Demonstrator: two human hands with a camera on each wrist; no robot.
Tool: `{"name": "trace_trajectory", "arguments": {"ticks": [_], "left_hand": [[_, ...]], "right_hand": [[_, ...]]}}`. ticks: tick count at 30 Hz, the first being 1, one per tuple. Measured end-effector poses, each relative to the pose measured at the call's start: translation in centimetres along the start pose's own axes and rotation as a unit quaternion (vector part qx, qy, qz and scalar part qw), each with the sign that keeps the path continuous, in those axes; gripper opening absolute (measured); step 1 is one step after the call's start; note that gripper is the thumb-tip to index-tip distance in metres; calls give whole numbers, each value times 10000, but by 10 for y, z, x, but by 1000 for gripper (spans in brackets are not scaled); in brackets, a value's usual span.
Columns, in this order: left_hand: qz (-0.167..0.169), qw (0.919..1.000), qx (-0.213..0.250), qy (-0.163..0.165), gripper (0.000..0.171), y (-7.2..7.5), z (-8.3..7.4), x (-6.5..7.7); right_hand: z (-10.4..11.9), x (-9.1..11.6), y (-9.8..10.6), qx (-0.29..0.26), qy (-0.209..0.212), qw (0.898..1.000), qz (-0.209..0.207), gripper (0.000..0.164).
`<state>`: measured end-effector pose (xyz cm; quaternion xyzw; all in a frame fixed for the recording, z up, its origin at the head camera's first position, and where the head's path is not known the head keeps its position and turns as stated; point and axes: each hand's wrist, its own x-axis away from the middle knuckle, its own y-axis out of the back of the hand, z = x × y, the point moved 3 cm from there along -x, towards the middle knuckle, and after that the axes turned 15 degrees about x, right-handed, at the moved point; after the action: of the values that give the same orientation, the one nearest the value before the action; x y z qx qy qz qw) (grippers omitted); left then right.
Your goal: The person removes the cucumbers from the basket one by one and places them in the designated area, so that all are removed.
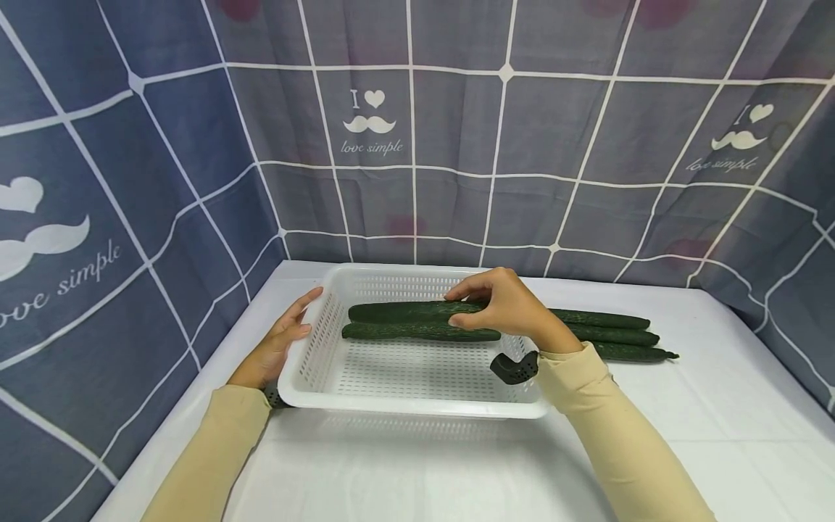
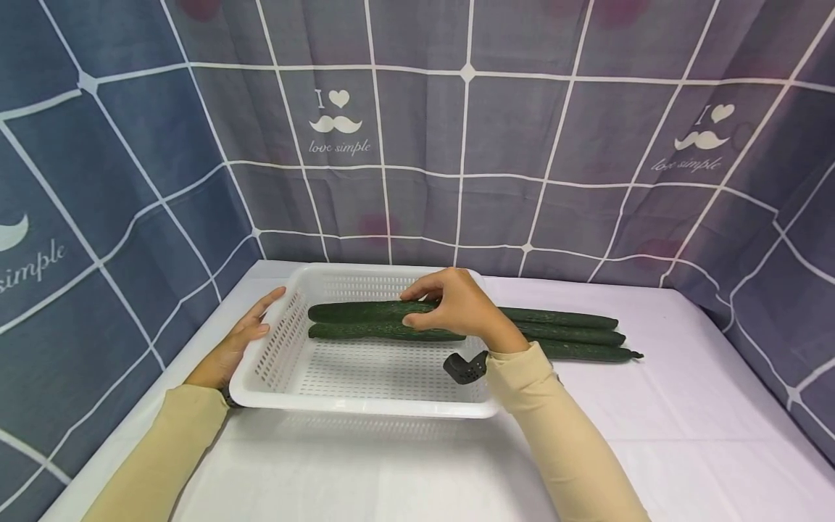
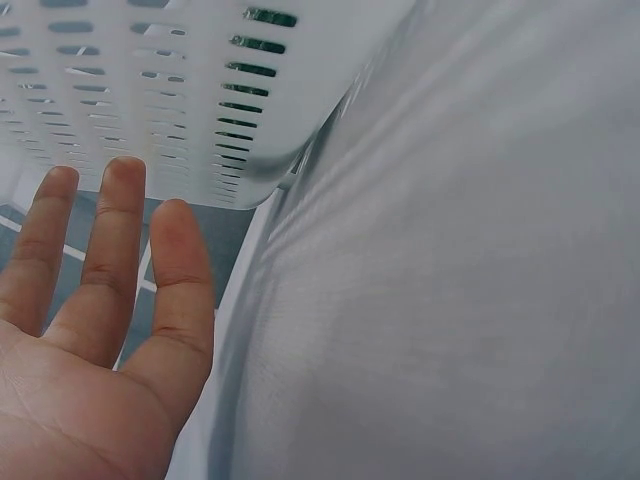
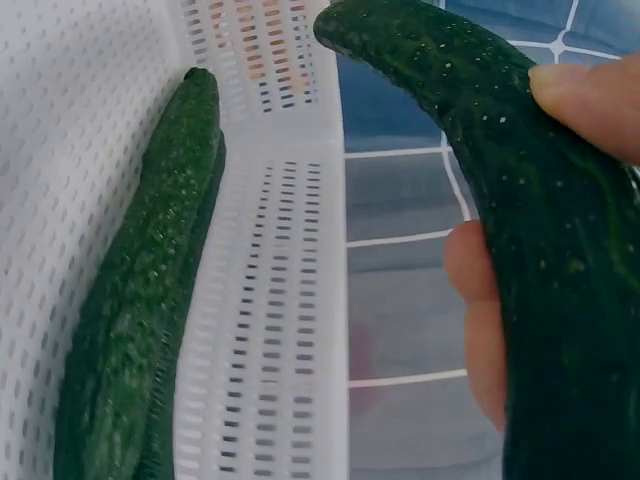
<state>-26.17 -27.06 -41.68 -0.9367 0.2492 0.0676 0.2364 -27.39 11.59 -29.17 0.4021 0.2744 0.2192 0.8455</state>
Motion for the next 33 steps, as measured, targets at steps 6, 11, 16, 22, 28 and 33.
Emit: {"name": "trace_trajectory", "arguments": {"ticks": [6, 11, 16, 22, 28, 33], "left_hand": [[-52, 10000, -39, 41, 58, 1, 2, 0], [15, 10000, -21, 14, 58, 1, 2, 0], [64, 10000, -18, -2, 58, 1, 3, 0], [33, 10000, -9, -29, 57, 1, 3, 0], [16, 10000, -31, -78, 57, -1, 1, 1], [-73, 10000, -3, -30, 57, 1, 2, 1]], "right_hand": [[6, 12, 10, 176, 108, 9995, -244, 28], [4, 19, 15, 309, 156, 9985, -420, 27], [-3, 27, 20, 291, 122, 9982, -508, 27], [-12, 39, 27, 374, 170, 9971, -637, 26], [-19, 50, 33, 345, 239, 9959, -803, 27], [-24, 60, 37, 399, 270, 9945, -926, 29]]}}
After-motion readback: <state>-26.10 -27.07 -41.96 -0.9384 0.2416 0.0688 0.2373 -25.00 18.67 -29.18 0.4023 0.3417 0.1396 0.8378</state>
